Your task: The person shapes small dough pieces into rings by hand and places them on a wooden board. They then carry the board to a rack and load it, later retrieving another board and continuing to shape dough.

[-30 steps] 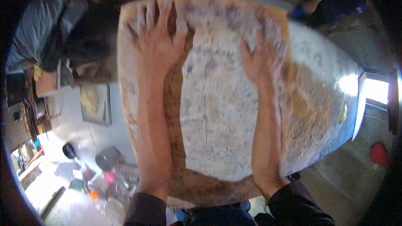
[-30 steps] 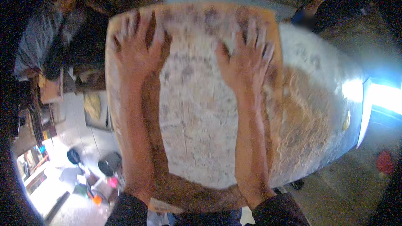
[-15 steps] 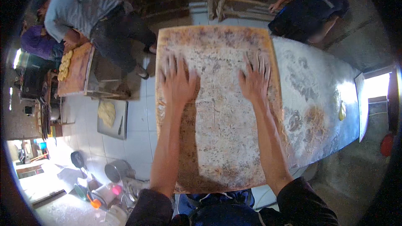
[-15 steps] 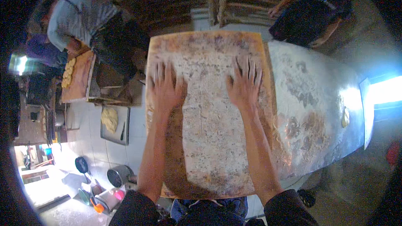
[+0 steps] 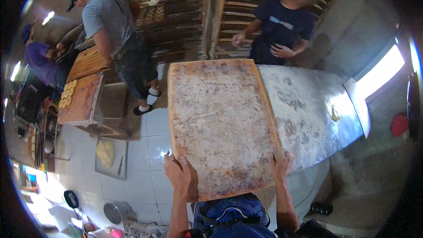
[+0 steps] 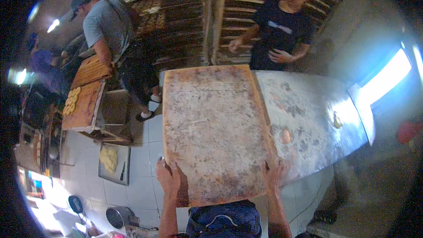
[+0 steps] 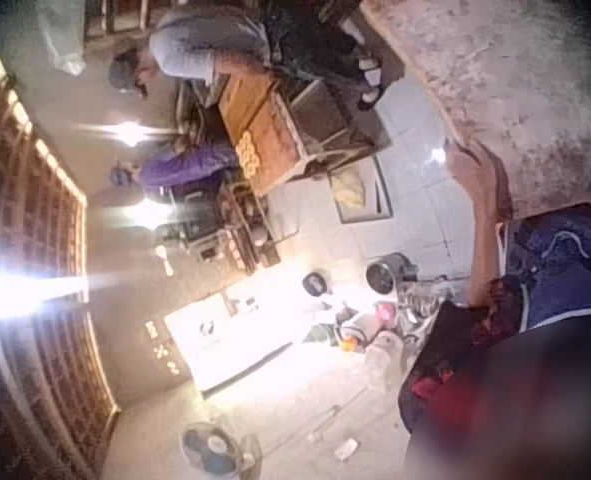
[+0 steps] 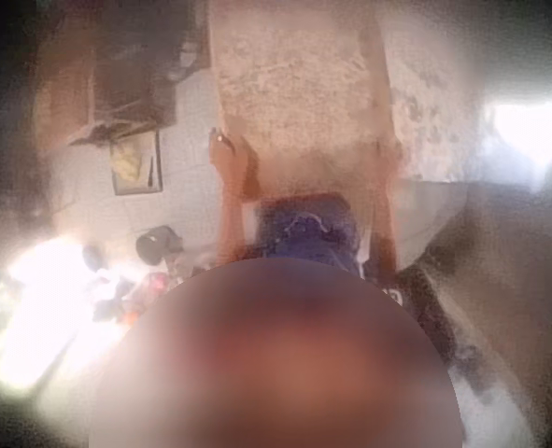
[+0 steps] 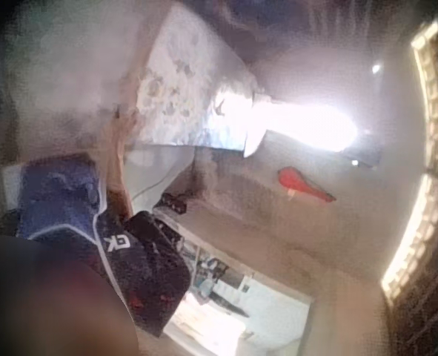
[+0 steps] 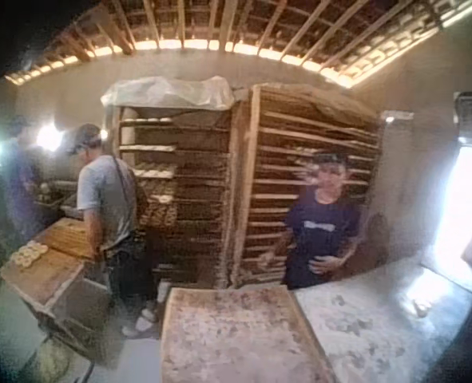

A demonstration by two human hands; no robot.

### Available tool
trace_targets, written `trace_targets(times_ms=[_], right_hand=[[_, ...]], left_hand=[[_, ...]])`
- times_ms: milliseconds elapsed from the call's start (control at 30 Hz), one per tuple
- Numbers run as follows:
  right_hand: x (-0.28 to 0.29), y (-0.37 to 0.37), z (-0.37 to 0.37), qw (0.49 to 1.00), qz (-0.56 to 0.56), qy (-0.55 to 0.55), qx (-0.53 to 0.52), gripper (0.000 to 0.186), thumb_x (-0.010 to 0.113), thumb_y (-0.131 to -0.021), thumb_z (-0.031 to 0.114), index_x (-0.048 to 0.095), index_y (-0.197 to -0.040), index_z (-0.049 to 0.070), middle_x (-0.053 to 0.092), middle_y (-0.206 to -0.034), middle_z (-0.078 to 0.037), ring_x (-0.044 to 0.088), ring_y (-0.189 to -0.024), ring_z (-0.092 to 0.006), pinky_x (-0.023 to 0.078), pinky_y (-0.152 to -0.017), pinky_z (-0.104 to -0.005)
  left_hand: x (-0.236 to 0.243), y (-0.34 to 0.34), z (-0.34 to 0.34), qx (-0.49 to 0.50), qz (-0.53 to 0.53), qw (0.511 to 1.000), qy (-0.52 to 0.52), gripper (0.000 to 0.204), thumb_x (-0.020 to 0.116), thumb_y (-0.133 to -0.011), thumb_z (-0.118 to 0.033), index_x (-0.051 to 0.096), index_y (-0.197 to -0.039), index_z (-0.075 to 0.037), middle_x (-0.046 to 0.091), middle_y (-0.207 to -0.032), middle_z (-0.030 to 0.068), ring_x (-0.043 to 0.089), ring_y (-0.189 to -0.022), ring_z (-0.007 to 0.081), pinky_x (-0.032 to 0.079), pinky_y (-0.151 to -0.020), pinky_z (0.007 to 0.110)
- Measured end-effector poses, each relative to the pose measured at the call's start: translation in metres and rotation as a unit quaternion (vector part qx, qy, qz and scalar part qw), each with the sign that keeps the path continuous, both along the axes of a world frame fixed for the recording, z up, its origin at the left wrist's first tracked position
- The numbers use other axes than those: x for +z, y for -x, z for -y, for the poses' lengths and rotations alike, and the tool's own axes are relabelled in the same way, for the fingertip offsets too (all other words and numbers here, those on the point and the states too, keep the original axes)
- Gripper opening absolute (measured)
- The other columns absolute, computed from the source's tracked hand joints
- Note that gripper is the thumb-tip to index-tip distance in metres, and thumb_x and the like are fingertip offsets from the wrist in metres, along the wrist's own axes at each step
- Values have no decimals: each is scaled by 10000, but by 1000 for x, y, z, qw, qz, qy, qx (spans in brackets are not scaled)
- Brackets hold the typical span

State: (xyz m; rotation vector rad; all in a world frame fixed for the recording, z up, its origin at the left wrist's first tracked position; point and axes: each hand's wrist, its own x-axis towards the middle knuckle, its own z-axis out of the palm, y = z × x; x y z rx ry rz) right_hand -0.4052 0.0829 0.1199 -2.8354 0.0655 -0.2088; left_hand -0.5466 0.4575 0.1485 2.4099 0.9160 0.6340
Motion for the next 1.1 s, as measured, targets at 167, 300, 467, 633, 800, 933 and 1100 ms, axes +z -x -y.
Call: trace_targets(times_ms=[167, 300, 467, 633, 800, 933, 1100], right_hand=[[35, 3, 6, 988, 4, -147, -44, 390, 701, -926, 298, 630, -1158, -7, 630, -1180, -246, 610, -1088, -442, 481, -956, -506], [13, 33, 15, 956, 29, -270, -115, 289, 649, -952, 240, 628, -1111, 0, 654, -1018, -191, 633, -950, -311, 508, -826, -425], [-105, 82, 84, 830, 189, -491, -187, 257, 522, -1027, 207, 642, -1106, -6, 651, -964, -89, 603, -879, -183, 510, -770, -381], [-222, 104, 235, 883, 293, -252, -267, 469, 733, -882, 320, 624, -1200, -6, 700, -1099, -148, 676, -1018, -305, 567, -854, -394], [-341, 218, 331, 806, 146, -131, -559, 545, 636, -945, 425, 655, -1216, -48, 718, -1154, -222, 689, -1056, -373, 557, -900, -433], [-380, 323, 348, 718, 165, -66, -673, 634, 483, -1064, 495, 719, -1160, -85, 730, -1152, -273, 694, -1045, -405, 540, -909, -456], [-373, 341, 323, 772, 33, -25, -634, 507, 463, -1064, 370, 689, -1214, -59, 744, -1055, -237, 681, -1001, -419, 529, -864, -462]], left_hand=[[-21, -3, -21, -1, 77, 951, 300, 399, 591, -977, -203, 547, -1269, 66, 562, -1306, 282, 502, -1248, 446, 344, -1109, 551], [-50, 6, -13, -82, 120, 988, 50, 422, 587, -991, -242, 552, -1271, 72, 586, -1282, 265, 499, -1297, 397, 341, -1159, 519], [-65, 9, 68, -219, 170, 915, 292, 516, 603, -960, -207, 457, -1370, 70, 564, -1350, 246, 492, -1333, 346, 354, -1156, 509], [-99, -143, 181, -493, -7, 767, 410, 557, 661, -946, -288, 438, -1377, -15, 637, -1225, 290, 639, -1151, 450, 491, -976, 526], [-208, -206, 270, -529, -251, 741, 328, 616, 635, -989, -394, 378, -1440, -62, 648, -1265, 298, 614, -1235, 469, 497, -1000, 526], [-278, -158, 319, -534, -286, 731, 316, 596, 620, -968, -372, 385, -1406, -43, 640, -1214, 331, 619, -1135, 521, 488, -956, 569], [-331, -107, 302, -502, -315, 729, 341, 664, 652, -957, -398, 352, -1428, -38, 627, -1243, 327, 626, -1169, 488, 490, -987, 533]])
